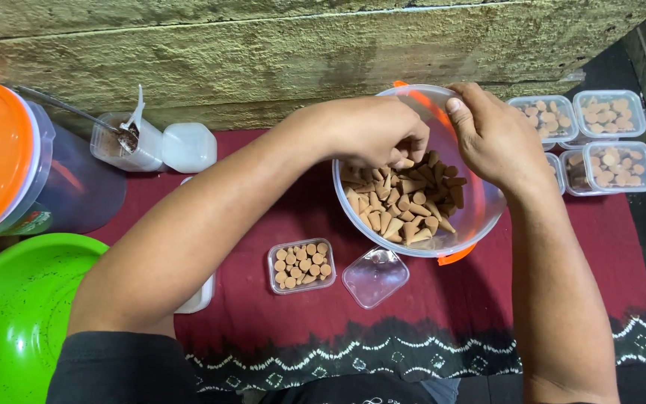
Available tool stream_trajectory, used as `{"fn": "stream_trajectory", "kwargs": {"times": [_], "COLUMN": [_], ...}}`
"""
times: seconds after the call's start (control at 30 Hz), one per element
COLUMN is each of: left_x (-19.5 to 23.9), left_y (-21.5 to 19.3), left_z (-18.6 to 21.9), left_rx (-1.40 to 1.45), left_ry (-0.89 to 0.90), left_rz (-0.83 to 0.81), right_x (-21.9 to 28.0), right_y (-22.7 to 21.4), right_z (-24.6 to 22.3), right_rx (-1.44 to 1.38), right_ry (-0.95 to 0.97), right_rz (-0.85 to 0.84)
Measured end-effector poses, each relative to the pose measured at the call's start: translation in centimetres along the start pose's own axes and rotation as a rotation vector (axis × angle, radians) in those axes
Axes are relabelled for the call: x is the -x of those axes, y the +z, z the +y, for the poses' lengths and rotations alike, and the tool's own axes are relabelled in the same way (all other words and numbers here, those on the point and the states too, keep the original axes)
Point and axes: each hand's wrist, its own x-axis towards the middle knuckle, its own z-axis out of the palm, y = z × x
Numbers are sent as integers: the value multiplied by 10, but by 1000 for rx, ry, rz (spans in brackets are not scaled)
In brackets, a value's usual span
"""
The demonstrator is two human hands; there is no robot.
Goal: The person fills small plastic containers with incense cones by scooping them from a large bucket, then closes each container with a lid by hand, pressing it firmly into place.
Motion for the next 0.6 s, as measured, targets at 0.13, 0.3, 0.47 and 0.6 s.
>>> {"fn": "stream_trajectory", "kwargs": {"times": [0.13,0.3,0.47,0.6], "left_x": [16,72,153,166], "left_y": [4,27,87,163], "left_z": [-10,-22,17,34], "left_rx": [73,98,268,370], "left_ry": [53,330,-59,-223], "left_rz": [57,669,888,901], "right_x": [0,2,4,4], "right_y": [2,11,10,16], "right_z": [-3,2,3,14], "right_rx": [-5,52,132,172], "right_ry": [-5,-137,-204,-291], "right_rz": [-6,178,199,247]}}
